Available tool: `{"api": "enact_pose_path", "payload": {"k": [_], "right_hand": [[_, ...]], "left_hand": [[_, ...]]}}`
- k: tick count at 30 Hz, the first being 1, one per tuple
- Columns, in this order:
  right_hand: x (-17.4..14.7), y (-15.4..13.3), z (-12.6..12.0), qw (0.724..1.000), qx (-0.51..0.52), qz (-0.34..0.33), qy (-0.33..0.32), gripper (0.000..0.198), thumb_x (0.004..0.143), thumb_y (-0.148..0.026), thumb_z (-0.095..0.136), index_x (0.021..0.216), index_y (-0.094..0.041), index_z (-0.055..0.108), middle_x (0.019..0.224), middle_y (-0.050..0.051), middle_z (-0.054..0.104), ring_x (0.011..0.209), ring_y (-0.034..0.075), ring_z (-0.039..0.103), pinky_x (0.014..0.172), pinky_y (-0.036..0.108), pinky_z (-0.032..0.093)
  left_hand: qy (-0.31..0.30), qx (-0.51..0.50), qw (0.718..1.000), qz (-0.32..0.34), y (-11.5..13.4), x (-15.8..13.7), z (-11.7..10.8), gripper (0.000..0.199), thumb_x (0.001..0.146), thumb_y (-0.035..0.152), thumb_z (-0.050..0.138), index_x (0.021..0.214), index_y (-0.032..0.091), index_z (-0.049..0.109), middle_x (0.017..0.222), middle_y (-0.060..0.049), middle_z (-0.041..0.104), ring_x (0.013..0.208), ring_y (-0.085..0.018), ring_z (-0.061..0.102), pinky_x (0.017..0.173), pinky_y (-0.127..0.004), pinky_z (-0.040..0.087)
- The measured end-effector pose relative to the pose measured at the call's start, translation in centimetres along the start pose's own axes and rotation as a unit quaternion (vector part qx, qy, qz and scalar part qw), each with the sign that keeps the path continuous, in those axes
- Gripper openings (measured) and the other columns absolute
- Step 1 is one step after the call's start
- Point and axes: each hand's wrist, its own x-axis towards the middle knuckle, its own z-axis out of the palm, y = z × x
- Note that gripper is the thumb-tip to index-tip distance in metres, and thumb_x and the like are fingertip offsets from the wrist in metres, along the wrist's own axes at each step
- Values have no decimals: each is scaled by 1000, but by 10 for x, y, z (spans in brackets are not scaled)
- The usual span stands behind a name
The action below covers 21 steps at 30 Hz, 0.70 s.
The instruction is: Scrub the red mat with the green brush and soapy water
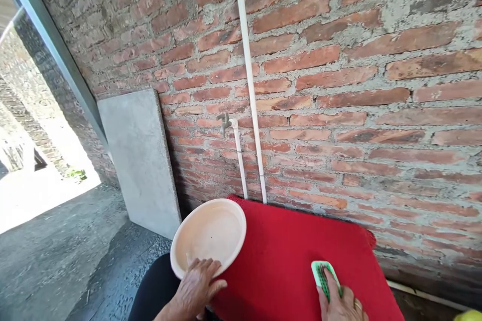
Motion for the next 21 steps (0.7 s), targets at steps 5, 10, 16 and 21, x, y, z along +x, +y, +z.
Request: {"api": "enact_pose_path", "payload": {"k": [5, 10, 16, 21], "right_hand": [[-1, -3, 0, 1000, -17, 6, 10, 53, 93, -46, 35, 133, -24, 63, 82, 12, 61, 69, 28, 61, 64, 41, 48], [-4, -5, -1, 999, -38, 6, 15, 55, 96, -46, 30, 131, -23, 64, 84, 12, 62, 71, 29, 61, 63, 41, 46], [-6, -5, 0, 998, -58, 6, 31, 54, 97, -47, 29, 130, -22, 66, 89, 14, 64, 74, 30, 62, 63, 40, 46], [-8, -5, 1, 997, -77, 6, 28, 53, 98, -45, 31, 132, -21, 65, 88, 14, 63, 74, 30, 62, 63, 40, 45]], "left_hand": [[-12, 87, 996, 21, -11, 5, 21, 36, 92, 15, 46, 122, 29, 60, 104, -5, 71, 98, -22, 68, 88, -35, 50], [-5, 94, 995, 33, -15, 9, 27, 41, 89, 10, 45, 123, 29, 59, 105, -5, 72, 97, -22, 69, 86, -34, 50], [56, 91, 994, 20, -13, 6, 33, 41, 90, 12, 43, 122, 32, 60, 102, -5, 73, 94, -21, 68, 88, -34, 51], [57, 73, 996, -3, -5, 10, 29, 39, 90, 12, 39, 117, 30, 61, 94, -5, 73, 90, -21, 67, 86, -34, 49]]}}
